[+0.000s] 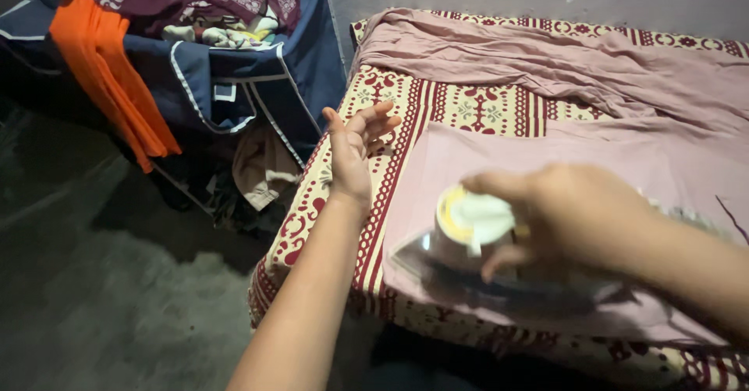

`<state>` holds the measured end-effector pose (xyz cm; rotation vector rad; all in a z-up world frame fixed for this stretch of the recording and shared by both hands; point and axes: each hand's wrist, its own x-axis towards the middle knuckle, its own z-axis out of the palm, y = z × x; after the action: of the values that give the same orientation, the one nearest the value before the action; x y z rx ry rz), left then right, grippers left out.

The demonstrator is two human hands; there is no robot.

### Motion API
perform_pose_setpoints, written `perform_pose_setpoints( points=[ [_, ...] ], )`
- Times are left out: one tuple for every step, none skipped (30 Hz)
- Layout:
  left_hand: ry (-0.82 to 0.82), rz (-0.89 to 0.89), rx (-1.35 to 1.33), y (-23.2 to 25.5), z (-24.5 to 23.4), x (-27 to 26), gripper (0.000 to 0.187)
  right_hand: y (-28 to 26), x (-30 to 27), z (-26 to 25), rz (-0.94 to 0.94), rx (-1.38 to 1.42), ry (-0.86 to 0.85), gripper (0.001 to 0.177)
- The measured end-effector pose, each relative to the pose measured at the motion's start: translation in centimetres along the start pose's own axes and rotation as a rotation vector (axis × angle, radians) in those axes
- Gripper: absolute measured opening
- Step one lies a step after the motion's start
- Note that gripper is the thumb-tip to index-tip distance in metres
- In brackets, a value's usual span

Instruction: The person irons a pink garment laid out on a patterned bedsheet. They use a handheld iron to smooth the fabric, repeatedly moving the iron back and forth while holding the garment with the other hand. The garment is adjusted and repositioned several times during the process.

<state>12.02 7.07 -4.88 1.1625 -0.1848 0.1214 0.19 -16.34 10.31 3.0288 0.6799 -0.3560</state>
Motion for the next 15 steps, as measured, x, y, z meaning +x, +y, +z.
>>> perform_pose_setpoints(
  points=[
    [0.006, -0.012, 0.001, 0.1, 0.1, -0.1, 0.103, -0.1, -0.5, 0.2, -0.046, 0.006, 0.053, 0.1],
    [0.011, -0.024, 0.001, 0.1, 0.1, -0.1, 0.103, -0.2, -1.0, 0.4, -0.092, 0.012, 0.107, 0.098],
    [0.014, -0.019, -0.004, 0.1, 0.1, 0.0, 0.103, -0.1, -0.7, 0.4, -0.076, 0.009, 0.129, 0.097],
    [0.017, -0.015, -0.008, 0.1, 0.1, 0.0, 0.103, 0.0, -0.5, 0.5, -0.06, 0.007, 0.15, 0.096],
    [0.019, -0.011, -0.011, 0.1, 0.0, 0.0, 0.103, 0.3, 0.5, 0.1, 0.018, -0.001, 0.139, 0.098],
    [0.014, -0.006, -0.023, 0.0, 0.0, 0.0, 0.103, 0.8, 1.6, -0.4, 0.096, -0.007, 0.129, 0.099],
    [0.009, -0.001, -0.035, -0.1, -0.1, 0.1, 0.103, 1.2, 3.0, -0.8, 0.146, -0.028, 0.135, 0.1],
    [0.004, 0.005, -0.047, -0.2, -0.1, 0.1, 0.102, 1.6, 4.6, -1.1, 0.196, -0.05, 0.138, 0.1],
    [0.005, 0.015, -0.037, -0.3, -0.1, 0.1, 0.102, 2.1, 6.3, -1.7, 0.227, -0.063, 0.152, 0.094],
    [0.007, 0.024, -0.027, -0.3, -0.1, 0.0, 0.103, 2.4, 7.7, -2.1, 0.259, -0.076, 0.167, 0.088],
    [0.009, 0.038, -0.016, -0.3, -0.1, 0.1, 0.103, 2.8, 8.7, -2.6, 0.225, -0.058, 0.238, 0.088],
    [0.01, 0.045, -0.014, -0.3, -0.2, 0.2, 0.103, 3.1, 9.3, -3.0, 0.191, -0.039, 0.309, 0.089],
    [0.009, 0.047, -0.012, -0.3, -0.2, 0.2, 0.103, 3.2, 9.5, -3.2, 0.161, -0.018, 0.377, 0.089],
    [0.008, 0.049, -0.01, -0.3, -0.2, 0.1, 0.103, 3.0, 9.6, -3.3, 0.142, -0.005, 0.387, 0.09],
    [0.009, 0.045, -0.008, -0.3, -0.1, 0.1, 0.103, 2.9, 9.4, -3.4, 0.128, 0.005, 0.395, 0.091]
  ],
)
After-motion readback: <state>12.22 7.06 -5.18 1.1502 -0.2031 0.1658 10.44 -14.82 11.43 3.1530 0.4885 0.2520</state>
